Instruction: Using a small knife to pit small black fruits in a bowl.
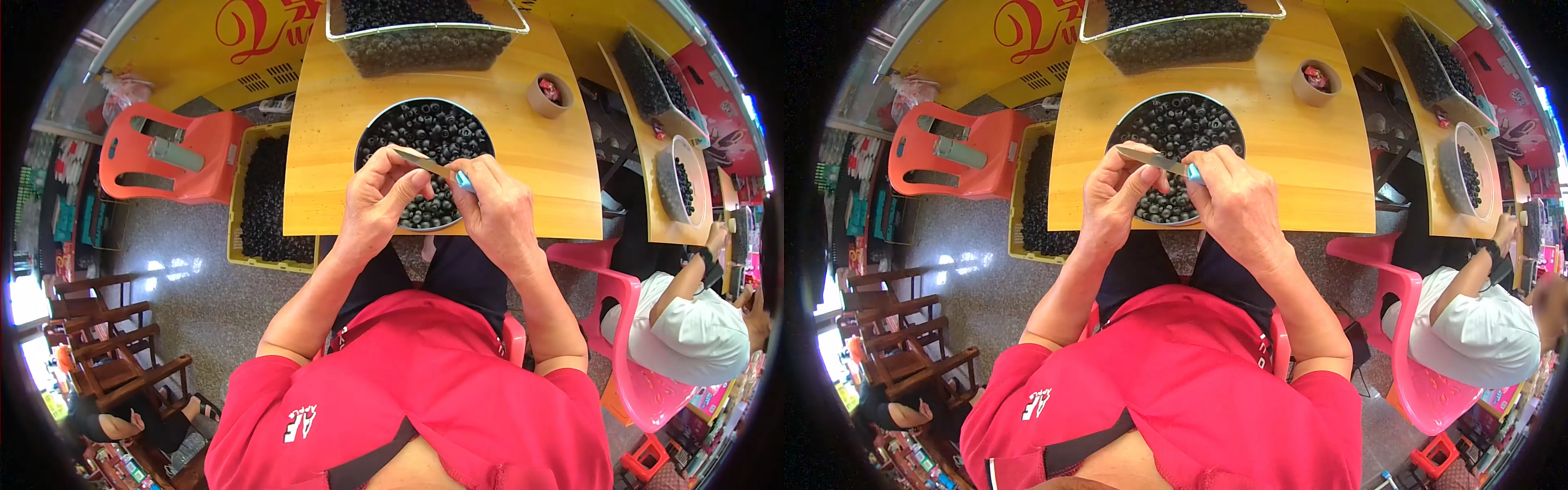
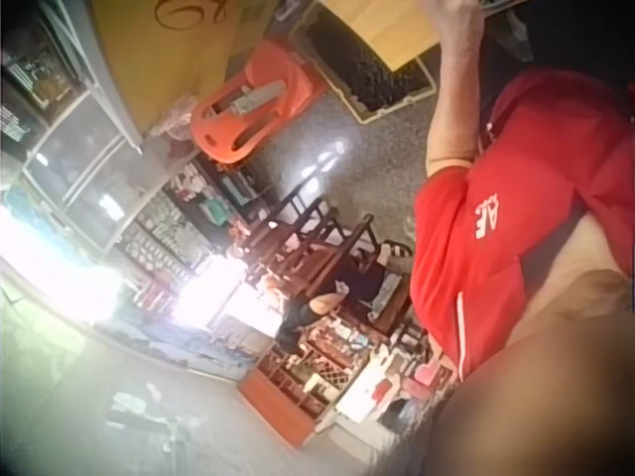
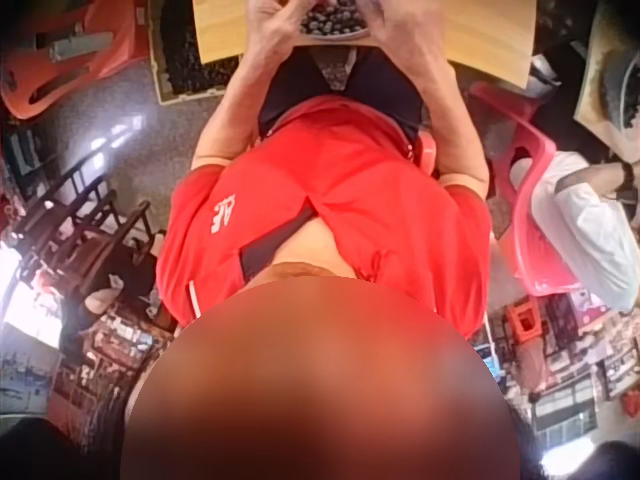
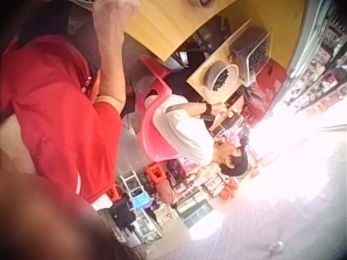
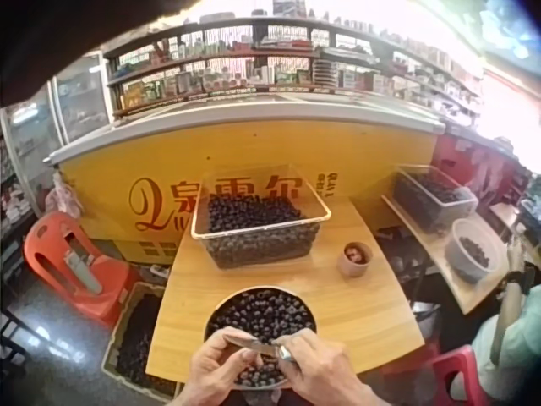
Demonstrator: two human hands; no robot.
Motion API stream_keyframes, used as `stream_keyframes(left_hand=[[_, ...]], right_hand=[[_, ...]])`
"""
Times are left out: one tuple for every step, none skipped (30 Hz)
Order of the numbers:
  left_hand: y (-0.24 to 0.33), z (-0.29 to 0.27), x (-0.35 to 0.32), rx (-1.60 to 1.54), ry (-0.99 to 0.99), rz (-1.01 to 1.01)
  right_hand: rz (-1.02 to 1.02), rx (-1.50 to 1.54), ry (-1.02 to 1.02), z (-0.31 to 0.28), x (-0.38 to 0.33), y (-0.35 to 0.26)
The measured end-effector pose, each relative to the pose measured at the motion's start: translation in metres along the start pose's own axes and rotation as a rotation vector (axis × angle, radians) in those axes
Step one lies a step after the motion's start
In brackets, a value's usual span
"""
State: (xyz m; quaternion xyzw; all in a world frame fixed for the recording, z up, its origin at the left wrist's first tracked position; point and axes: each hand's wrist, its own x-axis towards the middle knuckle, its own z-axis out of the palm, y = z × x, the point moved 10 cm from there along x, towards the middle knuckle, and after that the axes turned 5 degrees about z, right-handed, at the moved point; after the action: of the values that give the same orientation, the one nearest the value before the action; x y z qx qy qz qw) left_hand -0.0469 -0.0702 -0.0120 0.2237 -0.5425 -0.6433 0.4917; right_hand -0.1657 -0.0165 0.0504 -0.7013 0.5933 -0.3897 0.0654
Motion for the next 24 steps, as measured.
stream_keyframes(left_hand=[[-0.001,0.000,0.000,0.000,-0.010,0.001],[-0.001,0.000,0.000,-0.001,-0.021,0.002],[0.000,0.001,-0.001,0.000,-0.021,0.002],[0.002,0.001,-0.001,-0.013,-0.011,0.009],[0.004,0.000,-0.001,-0.027,0.000,0.016],[0.005,0.001,-0.001,-0.027,-0.001,0.017],[0.006,0.001,-0.001,-0.041,-0.001,0.028],[0.008,0.001,-0.001,-0.055,0.000,0.039],[0.008,0.001,-0.002,-0.056,-0.002,0.040],[0.008,0.000,-0.003,-0.085,-0.009,0.032],[0.008,-0.001,-0.004,-0.114,-0.016,0.024],[0.011,-0.001,-0.006,-0.114,-0.018,0.023],[0.021,0.003,-0.008,-0.167,-0.059,0.068],[0.030,0.007,-0.010,-0.219,-0.100,0.113],[0.031,0.008,-0.010,-0.218,-0.101,0.115],[0.033,0.006,-0.009,-0.165,-0.077,0.124],[0.034,0.004,-0.009,-0.111,-0.053,0.133],[0.028,0.000,-0.006,-0.120,-0.010,0.116],[0.027,-0.001,-0.007,-0.120,-0.008,0.116],[0.025,-0.002,-0.008,-0.097,0.005,0.107],[0.023,-0.004,-0.009,-0.073,0.014,0.098],[0.020,-0.004,-0.009,-0.094,-0.015,0.112],[0.019,-0.005,-0.008,-0.093,-0.014,0.113],[0.020,-0.004,-0.007,-0.087,-0.015,0.124]], right_hand=[[0.002,-0.016,0.002,-0.001,0.000,0.000],[0.002,-0.017,0.003,-0.001,0.000,0.000],[-0.001,-0.018,-0.009,-0.001,0.000,-0.001],[-0.004,-0.019,-0.021,0.000,0.001,-0.002],[-0.005,-0.018,-0.021,0.000,0.001,-0.003],[-0.011,-0.005,-0.012,-0.001,0.001,-0.004],[-0.017,0.008,-0.004,-0.002,0.001,-0.005],[-0.018,0.007,-0.003,-0.002,0.001,-0.005],[-0.032,0.002,-0.002,-0.003,0.001,-0.007],[-0.046,-0.002,-0.001,-0.003,0.002,-0.008],[-0.046,-0.004,0.000,-0.003,0.002,-0.007],[0.022,-0.098,-0.029,0.001,0.001,0.000],[0.091,-0.191,-0.058,0.005,0.001,0.009],[0.094,-0.192,-0.057,0.006,0.000,0.013],[0.128,-0.150,-0.031,0.004,0.000,0.021],[0.161,-0.108,-0.006,0.002,0.001,0.026],[0.160,-0.107,-0.006,0.002,0.002,0.026],[0.198,0.163,-0.036,0.003,0.005,0.023],[0.235,0.434,-0.067,0.005,0.007,0.019],[0.299,0.546,-0.128,0.013,0.006,0.015],[0.299,0.546,-0.128,0.012,0.007,0.008],[0.391,0.741,-0.167,0.018,0.006,0.007],[0.482,0.937,-0.207,0.027,0.004,0.007],[0.468,1.027,-0.182,0.031,0.005,0.009]])
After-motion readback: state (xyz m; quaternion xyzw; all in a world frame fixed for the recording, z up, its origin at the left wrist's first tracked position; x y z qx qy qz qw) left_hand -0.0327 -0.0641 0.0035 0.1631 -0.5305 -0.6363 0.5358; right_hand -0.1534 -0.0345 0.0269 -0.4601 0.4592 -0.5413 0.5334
